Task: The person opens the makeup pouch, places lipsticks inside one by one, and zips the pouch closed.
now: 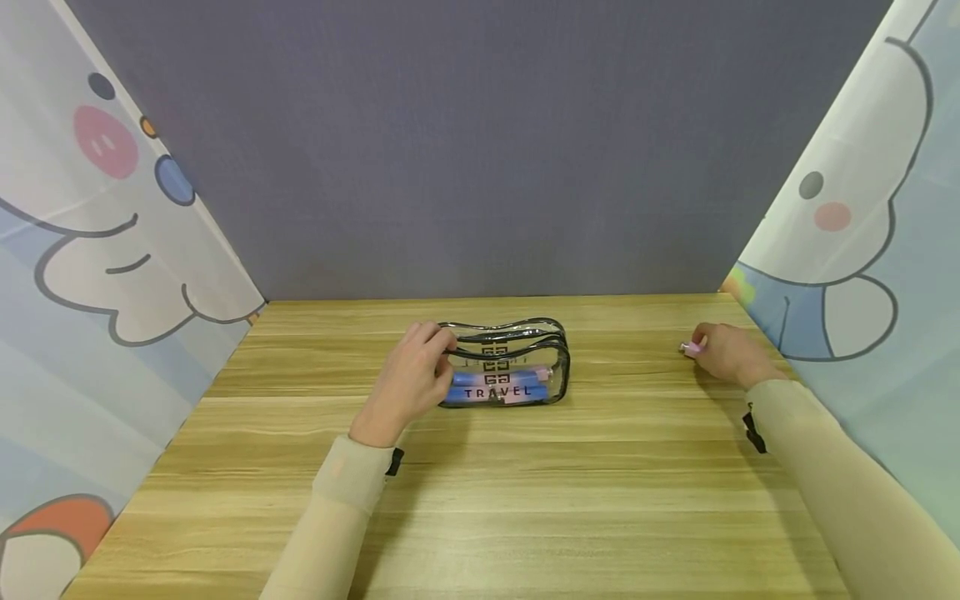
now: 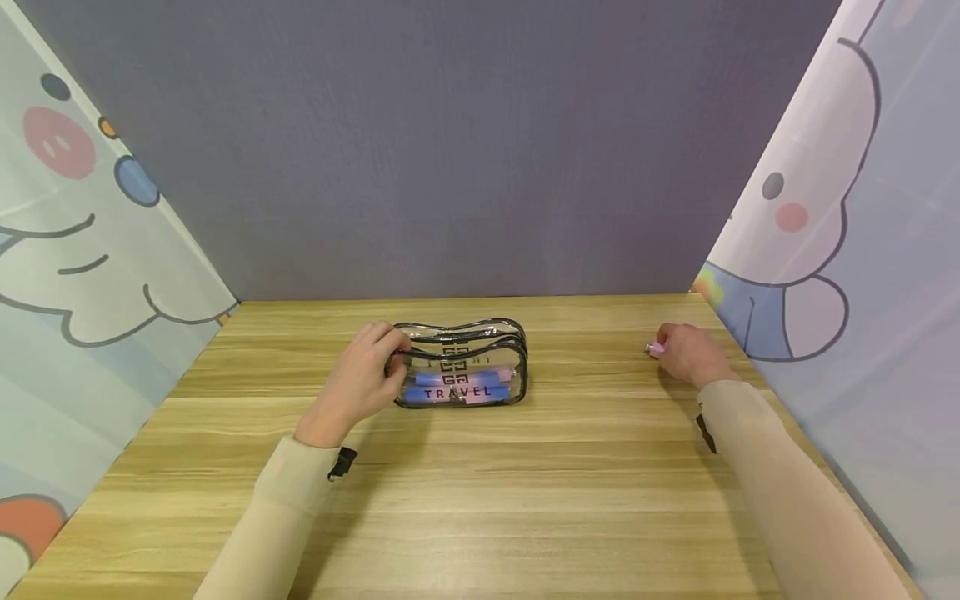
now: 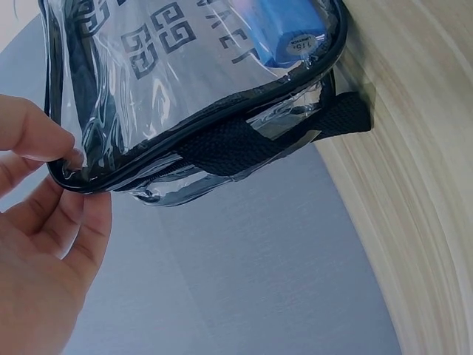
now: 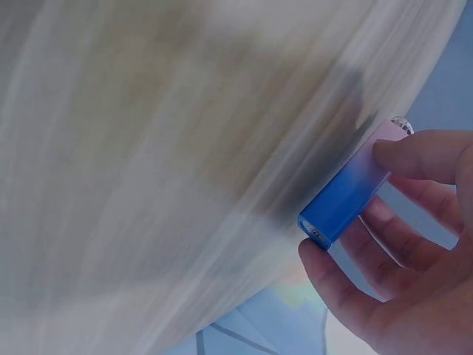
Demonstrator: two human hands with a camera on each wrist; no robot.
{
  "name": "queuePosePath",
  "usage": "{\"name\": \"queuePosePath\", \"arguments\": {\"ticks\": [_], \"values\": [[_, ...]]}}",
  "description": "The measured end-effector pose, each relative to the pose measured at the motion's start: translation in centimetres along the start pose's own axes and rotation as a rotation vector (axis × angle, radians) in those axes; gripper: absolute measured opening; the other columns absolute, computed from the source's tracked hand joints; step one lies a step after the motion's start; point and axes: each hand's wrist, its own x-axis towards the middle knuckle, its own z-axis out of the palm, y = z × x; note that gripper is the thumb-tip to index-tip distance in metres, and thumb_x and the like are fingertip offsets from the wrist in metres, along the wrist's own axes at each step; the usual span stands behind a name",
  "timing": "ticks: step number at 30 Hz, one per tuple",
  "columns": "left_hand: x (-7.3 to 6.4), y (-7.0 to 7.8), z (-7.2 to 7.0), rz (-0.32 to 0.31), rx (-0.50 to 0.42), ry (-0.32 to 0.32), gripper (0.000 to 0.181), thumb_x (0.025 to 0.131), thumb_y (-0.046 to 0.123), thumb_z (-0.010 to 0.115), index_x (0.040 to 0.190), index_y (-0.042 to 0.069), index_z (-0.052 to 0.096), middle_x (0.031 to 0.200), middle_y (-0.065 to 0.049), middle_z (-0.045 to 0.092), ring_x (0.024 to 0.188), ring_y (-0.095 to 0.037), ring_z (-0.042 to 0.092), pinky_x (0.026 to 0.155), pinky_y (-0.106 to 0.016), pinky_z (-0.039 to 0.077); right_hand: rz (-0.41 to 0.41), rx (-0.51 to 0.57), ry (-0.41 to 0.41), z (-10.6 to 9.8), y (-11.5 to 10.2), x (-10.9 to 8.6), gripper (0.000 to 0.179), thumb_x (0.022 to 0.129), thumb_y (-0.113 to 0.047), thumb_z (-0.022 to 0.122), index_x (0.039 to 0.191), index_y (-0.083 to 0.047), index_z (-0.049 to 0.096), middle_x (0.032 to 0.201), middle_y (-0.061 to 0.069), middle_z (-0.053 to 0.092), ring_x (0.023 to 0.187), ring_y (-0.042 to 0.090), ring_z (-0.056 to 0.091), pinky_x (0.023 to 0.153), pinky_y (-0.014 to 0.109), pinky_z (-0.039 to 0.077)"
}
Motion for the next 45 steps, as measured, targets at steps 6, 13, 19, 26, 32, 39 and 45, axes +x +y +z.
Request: {"name": "queuePosePath", "arguments": {"ticks": [6,13,19,26,32,39,45], "values": [[0.0,0.0,0.0,0.005,-0.003,0.007,0.021,0.079,-0.010,0.064,0.094,0.005,0.064,0.090,-0.006,0.057,0.079,-0.023,0.046,0.070,-0.034,0.042,-0.024,0.012,0.020,-0.1,-0.9,-0.1,0.030,0.098,-0.023,0.062,0.108,0.004,0.062,0.089,0.019,0.067,0.079,0.034,0.057,0.077,0.055,0.048],[0.0,-0.2,0.0,0.013,-0.009,0.008,0.020,0.079,-0.010,0.064,0.094,0.005,0.064,0.090,-0.006,0.057,0.080,-0.023,0.046,0.071,-0.034,0.043,-0.068,0.026,0.043,-0.1,-2.1,-0.2,0.028,0.096,-0.020,0.064,0.108,0.005,0.063,0.088,0.018,0.067,0.074,0.030,0.056,0.072,0.052,0.048],[0.0,-0.2,-0.1,0.017,-0.013,0.010,0.019,0.080,-0.009,0.063,0.094,0.004,0.064,0.092,-0.006,0.058,0.081,-0.023,0.046,0.071,-0.035,0.042,-0.107,0.033,0.042,-0.1,-3.1,-0.4,0.028,0.097,-0.020,0.065,0.108,0.005,0.064,0.092,0.018,0.069,0.076,0.029,0.060,0.073,0.052,0.050],[0.0,-0.2,-0.1,0.017,-0.010,0.012,0.020,0.080,-0.009,0.064,0.094,0.004,0.064,0.091,-0.006,0.058,0.080,-0.023,0.046,0.071,-0.035,0.042,-0.140,0.049,0.047,-0.4,-4.6,-0.4,0.027,0.094,-0.018,0.070,0.108,0.005,0.064,0.091,0.017,0.069,0.077,0.028,0.061,0.071,0.051,0.051],[0.0,-0.1,-0.1,0.020,-0.010,0.013,0.019,0.080,-0.009,0.064,0.093,0.004,0.064,0.090,-0.006,0.058,0.080,-0.023,0.046,0.071,-0.035,0.042,-0.196,0.038,0.087,-0.6,-6.5,-0.8,0.025,0.093,-0.016,0.070,0.108,0.004,0.066,0.093,0.018,0.067,0.082,0.032,0.063,0.076,0.055,0.052],[0.0,-0.1,-0.1,0.021,-0.007,0.016,0.018,0.080,-0.009,0.063,0.093,0.003,0.065,0.089,-0.006,0.057,0.079,-0.023,0.046,0.071,-0.035,0.042,-0.230,0.021,0.141,-1.1,-8.8,-1.6,0.021,0.093,-0.013,0.068,0.109,0.002,0.067,0.096,0.018,0.066,0.086,0.033,0.063,0.078,0.056,0.051],[0.0,0.0,-0.1,0.024,-0.007,0.021,0.018,0.080,-0.009,0.063,0.092,0.004,0.064,0.089,-0.006,0.057,0.078,-0.023,0.046,0.070,-0.035,0.042,-0.271,0.019,0.172,-1.3,-10.6,-2.0,0.022,0.092,-0.011,0.070,0.110,0.001,0.068,0.096,0.015,0.066,0.083,0.030,0.062,0.076,0.053,0.052]]}}
